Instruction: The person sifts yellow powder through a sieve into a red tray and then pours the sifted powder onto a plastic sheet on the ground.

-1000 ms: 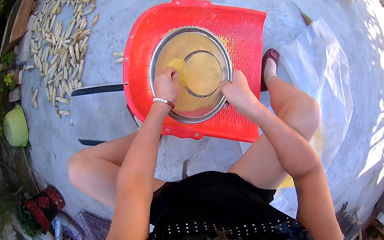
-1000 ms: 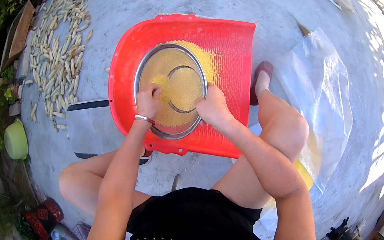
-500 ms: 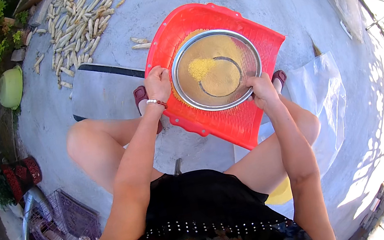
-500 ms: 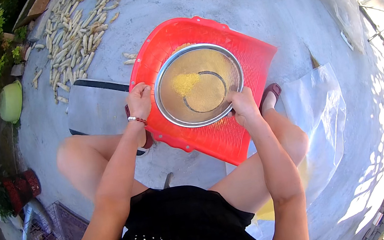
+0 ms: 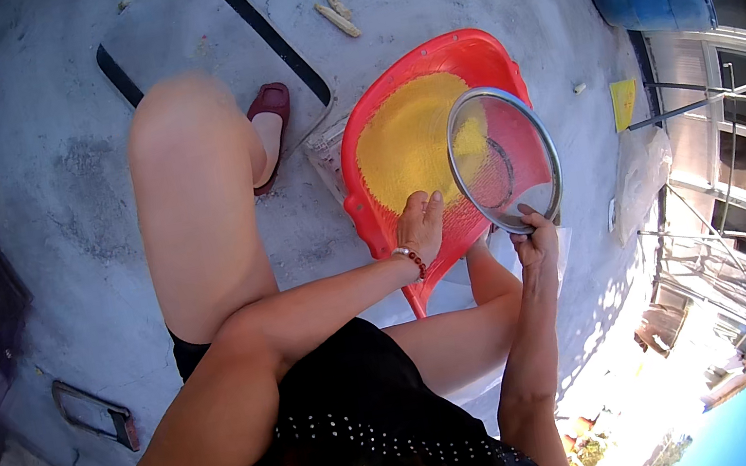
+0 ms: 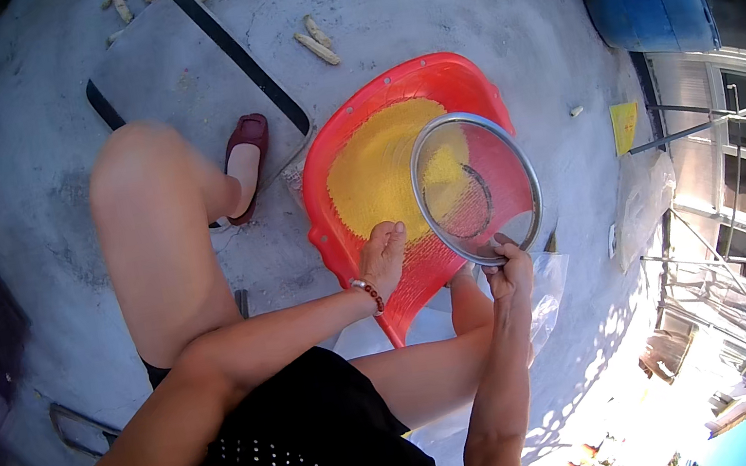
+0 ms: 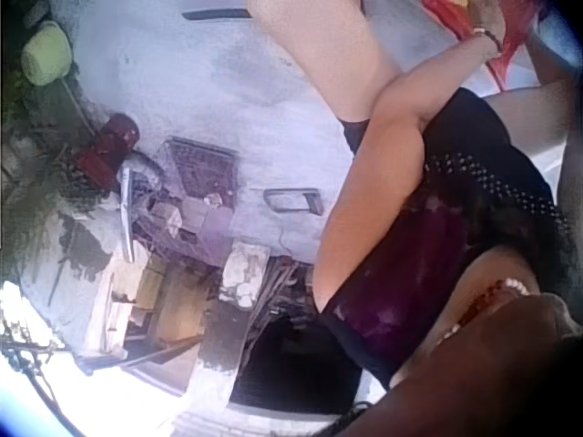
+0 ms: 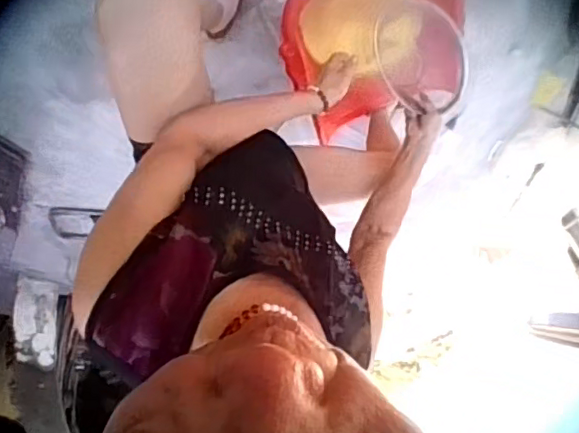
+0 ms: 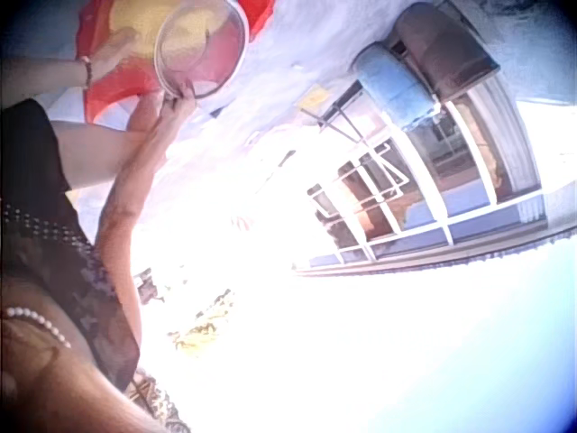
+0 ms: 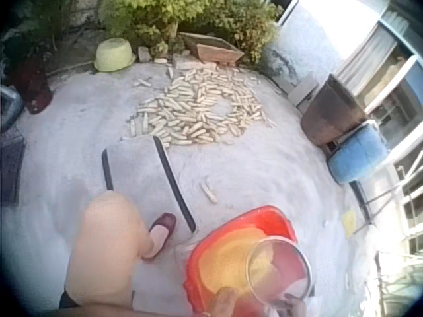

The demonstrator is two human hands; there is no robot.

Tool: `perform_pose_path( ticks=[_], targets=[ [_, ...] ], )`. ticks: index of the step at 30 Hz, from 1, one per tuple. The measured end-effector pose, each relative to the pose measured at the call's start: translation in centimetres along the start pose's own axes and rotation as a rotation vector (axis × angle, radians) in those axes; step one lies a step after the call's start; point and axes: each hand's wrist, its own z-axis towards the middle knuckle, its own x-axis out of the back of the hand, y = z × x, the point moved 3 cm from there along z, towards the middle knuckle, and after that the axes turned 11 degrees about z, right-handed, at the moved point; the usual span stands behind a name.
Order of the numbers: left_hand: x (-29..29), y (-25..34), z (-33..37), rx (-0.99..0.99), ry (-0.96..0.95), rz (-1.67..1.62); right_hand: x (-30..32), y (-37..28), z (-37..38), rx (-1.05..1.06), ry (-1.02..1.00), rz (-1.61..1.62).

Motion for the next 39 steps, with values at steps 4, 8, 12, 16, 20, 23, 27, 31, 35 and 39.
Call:
perform_pose_path(
  ticks=[4, 8, 12, 16, 20, 23, 27, 31, 35, 39],
  targets=[
    [-0.1, 1.8, -0.8, 0.044, -0.100, -0.032, -1.0, -0.2, -0.7, -0.003, 0.150, -0.045],
    [-0.7, 2.2, -1.5, 0.017, -0.150, -0.024, -0.2, -1.2, -0.1, -0.043, 0.113, -0.005],
    [-0.6, 2.6, -1.4, 0.018, -0.138, -0.046, -0.7, -1.4, 0.5, -0.125, 0.071, -0.028],
    [-0.9, 2.6, -0.9, -0.024, -0.049, -0.117, -1.9, -1.0, -0.2, -0.105, 0.080, -0.068],
    [-0.8, 2.4, -1.4, 0.015, 0.033, -0.218, -2.1, -0.7, -0.3, -0.069, 0.101, -0.141],
    [-0.6, 1.8, -1.0, 0.044, 0.053, -0.239, -2.5, 0.2, -0.4, -0.062, 0.094, -0.129],
    [-0.1, 0.3, 1.0, 0.201, 0.135, -0.488, -2.7, 0.8, -0.6, 0.016, 0.061, -0.242],
    [1.4, 0.2, 3.2, 0.216, 0.109, -0.551, -3.6, 2.8, -2.2, 0.107, 0.020, -0.183],
    [2.4, 2.5, 2.9, 0.006, 0.024, -0.559, -1.6, 5.5, -2.0, 0.179, -0.115, 0.020],
    [3.9, 3.9, 1.8, -0.332, 0.050, -0.360, -2.4, 8.5, -2.0, 0.294, -0.202, 0.314]
  ],
)
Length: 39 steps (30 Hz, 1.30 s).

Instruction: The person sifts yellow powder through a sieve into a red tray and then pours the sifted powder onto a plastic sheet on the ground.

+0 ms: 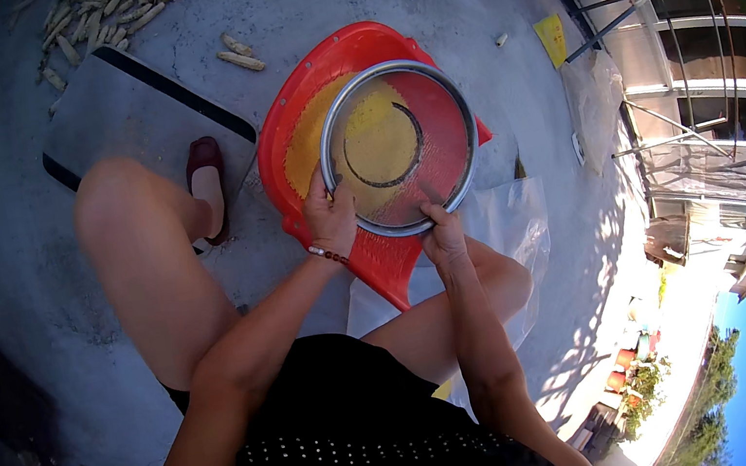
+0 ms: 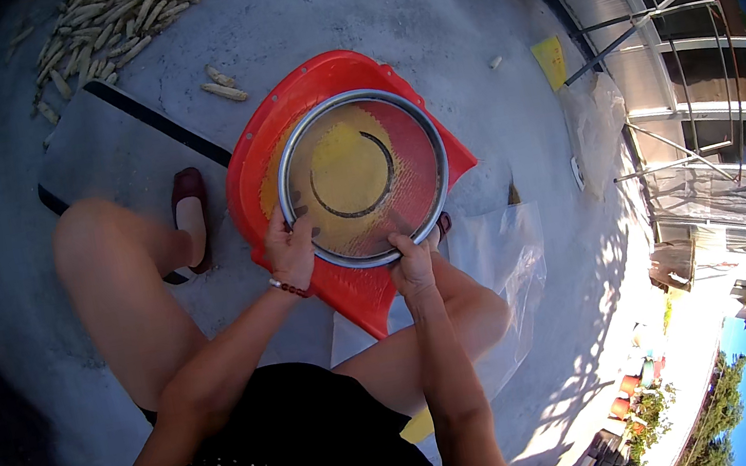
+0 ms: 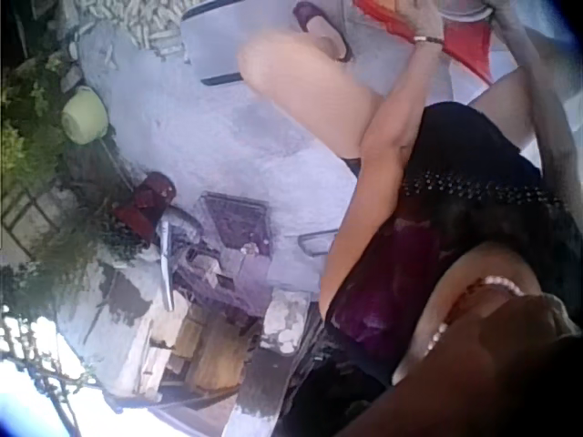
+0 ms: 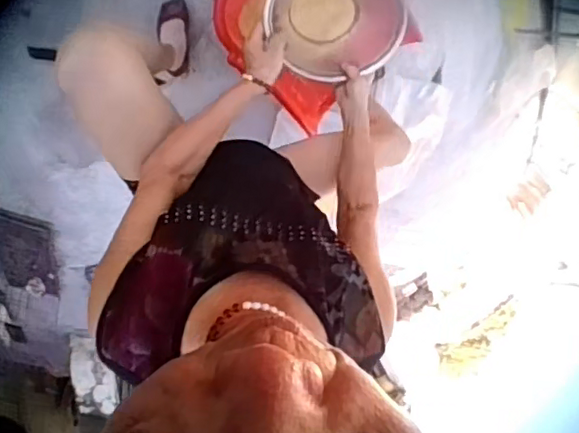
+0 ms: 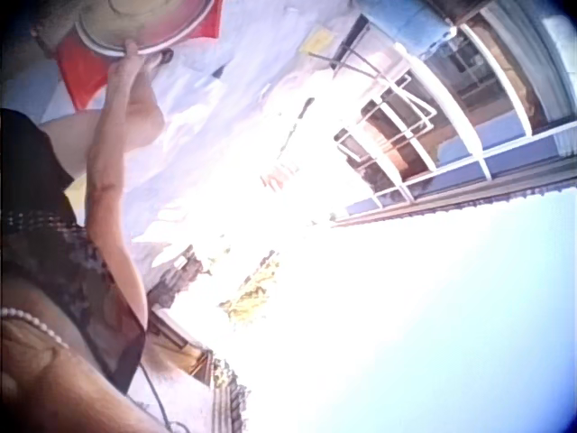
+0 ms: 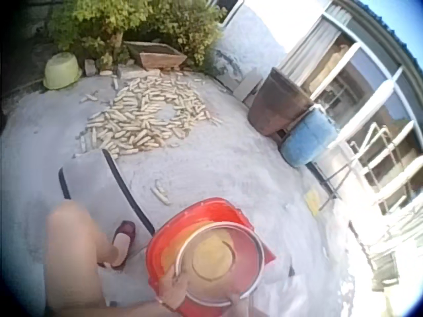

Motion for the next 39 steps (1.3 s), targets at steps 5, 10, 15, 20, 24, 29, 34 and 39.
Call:
perform_pose_path(
  ticks=[5, 10, 15, 20, 24, 29, 34, 39],
  targets=[
    [-1.3, 3.5, 0.6, -0.232, -0.139, 0.086, -2.7, -0.6, -2.3, -0.206, -0.165, 0.248],
    [-1.1, 5.5, 0.3, -0.255, -0.268, 0.132, -3.3, -0.7, -3.4, -0.187, -0.222, 0.352],
    [-1.9, 7.5, -0.6, -0.208, -0.318, 0.146, -3.4, -2.0, -5.4, -0.091, -0.193, 0.382],
    [-1.8, 8.4, -1.1, -0.160, -0.298, 0.094, -4.2, -3.5, -6.7, -0.018, -0.193, 0.304],
    [-2.2, 11.9, -2.6, -0.865, 0.168, 0.836, -4.4, -4.4, -7.3, 0.029, -0.151, 0.231],
    [-5.6, 13.5, -2.7, -0.604, -0.276, 0.606, -4.0, -4.1, -7.5, 0.056, -0.205, 0.207],
    [-8.0, 9.3, 2.9, -0.033, -0.292, 0.345, -5.0, -4.2, -8.4, 0.044, -0.281, 0.194],
    [-9.9, 6.4, 0.4, 0.149, -0.484, 0.327, -4.9, -3.3, -8.7, 0.023, -0.304, 0.140]
  ],
)
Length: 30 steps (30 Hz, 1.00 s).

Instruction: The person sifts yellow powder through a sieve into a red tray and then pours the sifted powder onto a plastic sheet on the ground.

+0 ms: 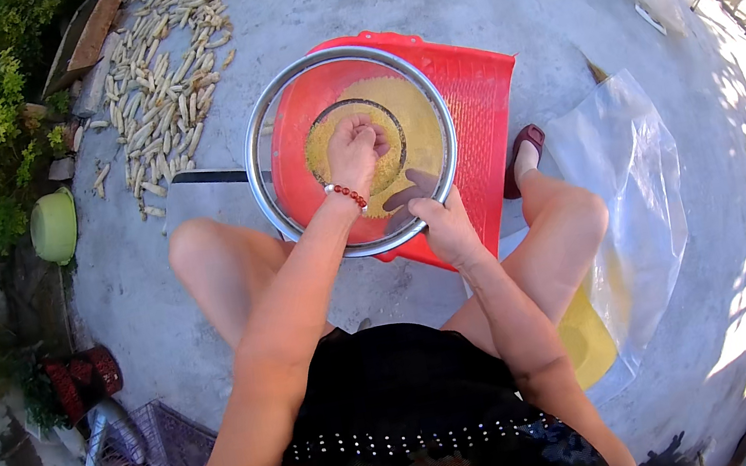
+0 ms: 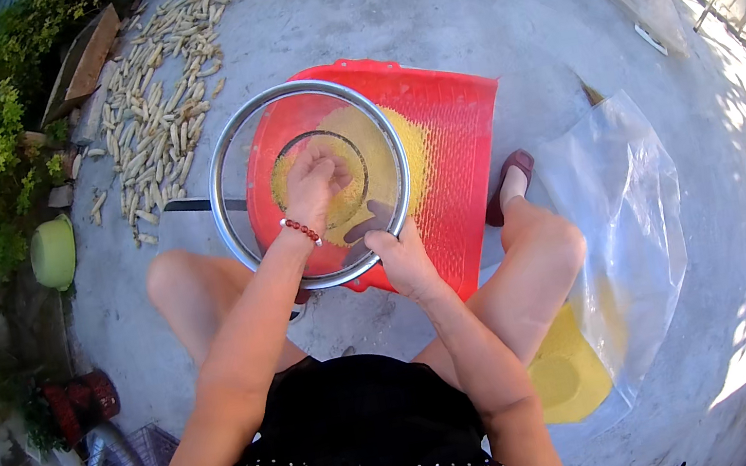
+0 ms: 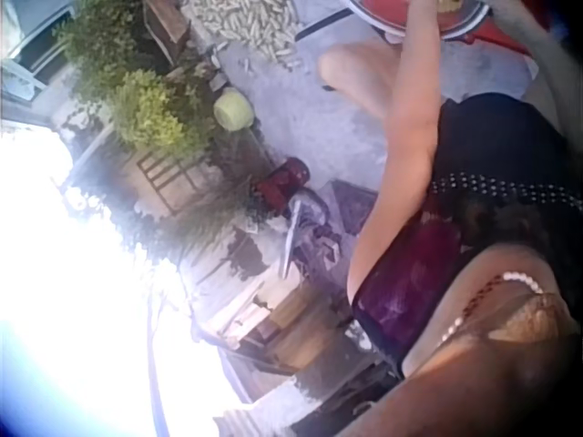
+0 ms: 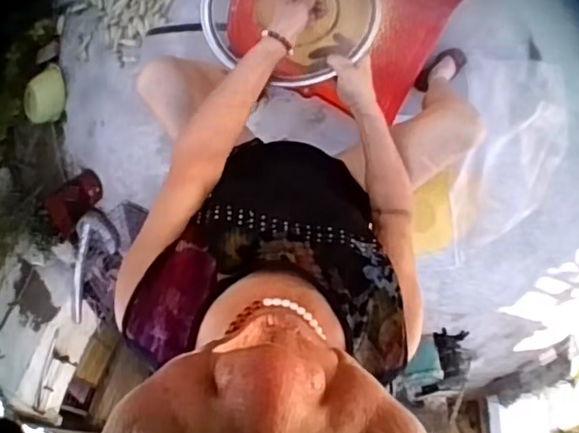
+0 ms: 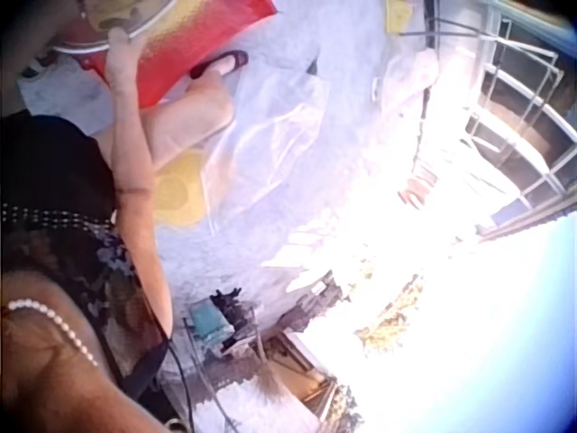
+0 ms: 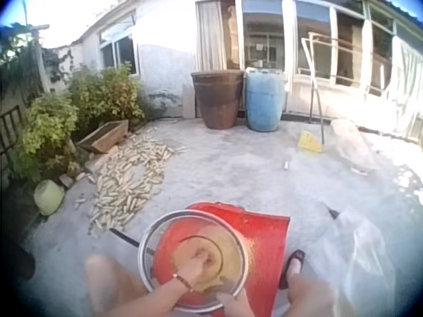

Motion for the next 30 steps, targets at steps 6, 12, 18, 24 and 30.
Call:
perform_pose_path(
  ticks=[6, 12, 18, 24, 30],
  targets=[
    [-0.6, -2.1, -0.8, -0.057, -0.223, 0.636, 1.1, 0.6, 0.1, 0.077, 0.076, 0.135],
    [3.9, -0.9, 1.6, -0.022, -0.312, 1.017, 1.6, -0.3, 0.1, 0.020, 0.103, 0.075],
    [4.0, 0.3, 2.9, 0.004, -0.180, 0.691, 1.4, -0.1, 0.1, -0.011, 0.083, 0.076],
    [0.5, -0.1, 2.4, 0.100, -0.415, 0.557, 0.6, 0.7, 0.1, -0.044, 0.094, 0.083],
    [3.8, 0.6, 1.2, 0.228, -0.355, 0.702, 2.1, 0.5, 0.3, 0.002, 0.156, 0.082]
  ],
)
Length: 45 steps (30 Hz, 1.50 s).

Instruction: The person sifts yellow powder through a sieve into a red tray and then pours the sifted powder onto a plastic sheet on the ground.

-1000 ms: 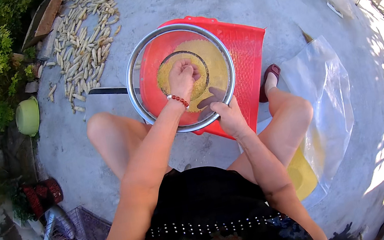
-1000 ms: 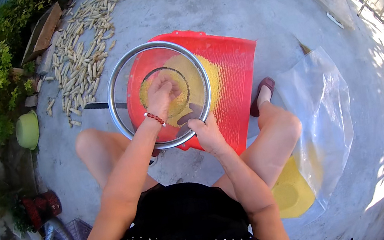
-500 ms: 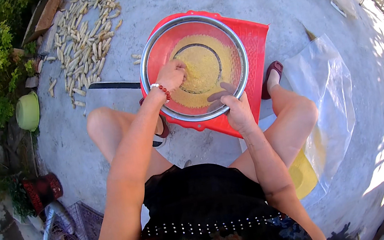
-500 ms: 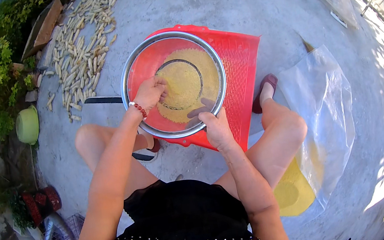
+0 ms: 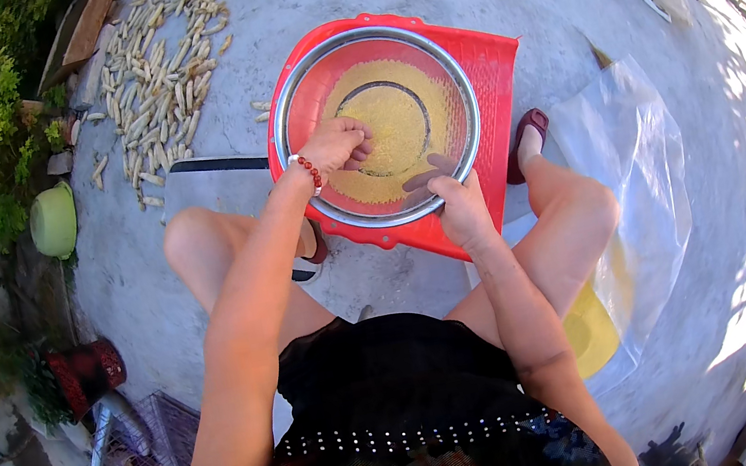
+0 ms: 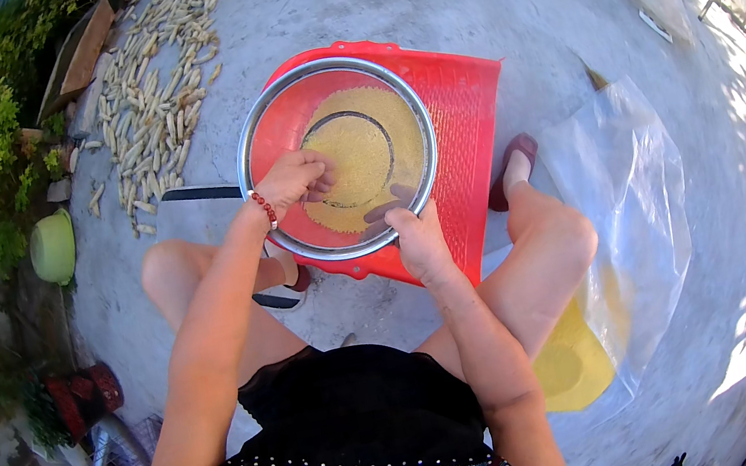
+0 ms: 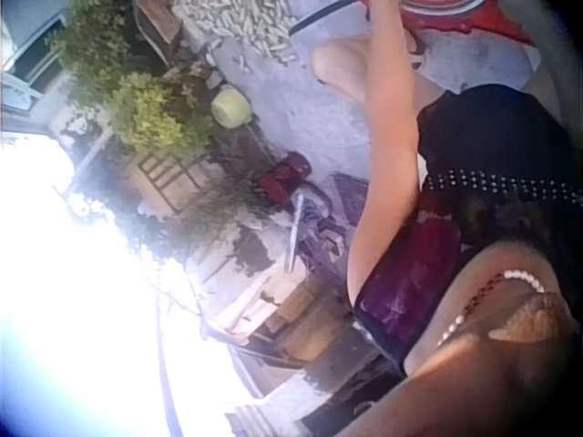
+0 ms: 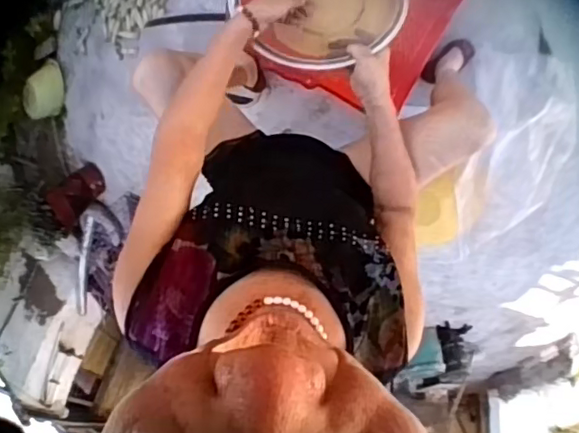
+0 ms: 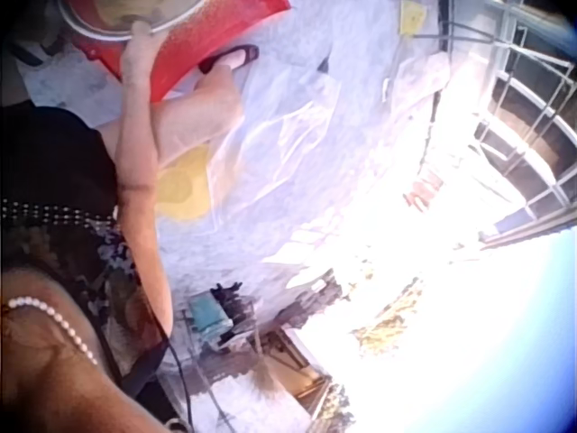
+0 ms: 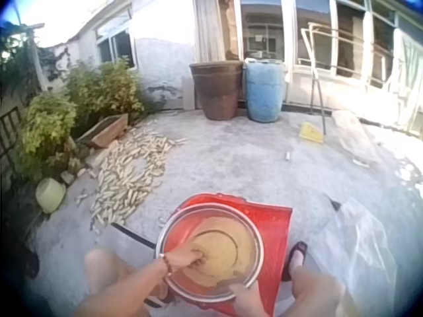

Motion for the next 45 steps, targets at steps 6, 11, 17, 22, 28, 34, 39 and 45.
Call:
perform_pose_path(
  ticks=[6, 11, 17, 22, 28, 34, 39, 45],
  targets=[
    [3.3, 1.4, -1.8, -0.218, 0.236, -0.447, 0.1, 0.5, 0.7, -0.027, 0.088, -0.004],
    [3.7, 4.1, -3.0, -0.485, 0.286, -0.560, 1.6, -0.9, 1.1, 0.046, 0.039, 0.071],
    [9.8, 2.9, -6.2, -0.539, 0.423, -0.438, 1.1, -10.2, -1.2, 0.299, 0.079, 0.382],
    [13.9, -0.8, -2.5, -0.364, 0.349, -0.490, 6.8, -18.7, -9.6, 0.682, 0.154, 0.439],
    [15.0, -5.5, 1.3, -0.224, 0.336, -0.460, 20.0, -16.2, -24.9, 0.891, 0.726, 0.236],
    [15.8, -7.5, 6.0, -0.066, 0.254, -0.519, 31.4, -1.7, -42.1, 0.723, 1.288, 0.244],
    [13.9, -6.5, 5.8, -0.008, 0.315, -0.415, 35.1, 8.7, -51.6, 0.537, 1.715, 0.393],
    [13.1, -6.7, 7.0, 0.041, 0.283, -0.348, 39.0, 12.7, -53.6, 0.478, 2.019, 0.560]
  ],
)
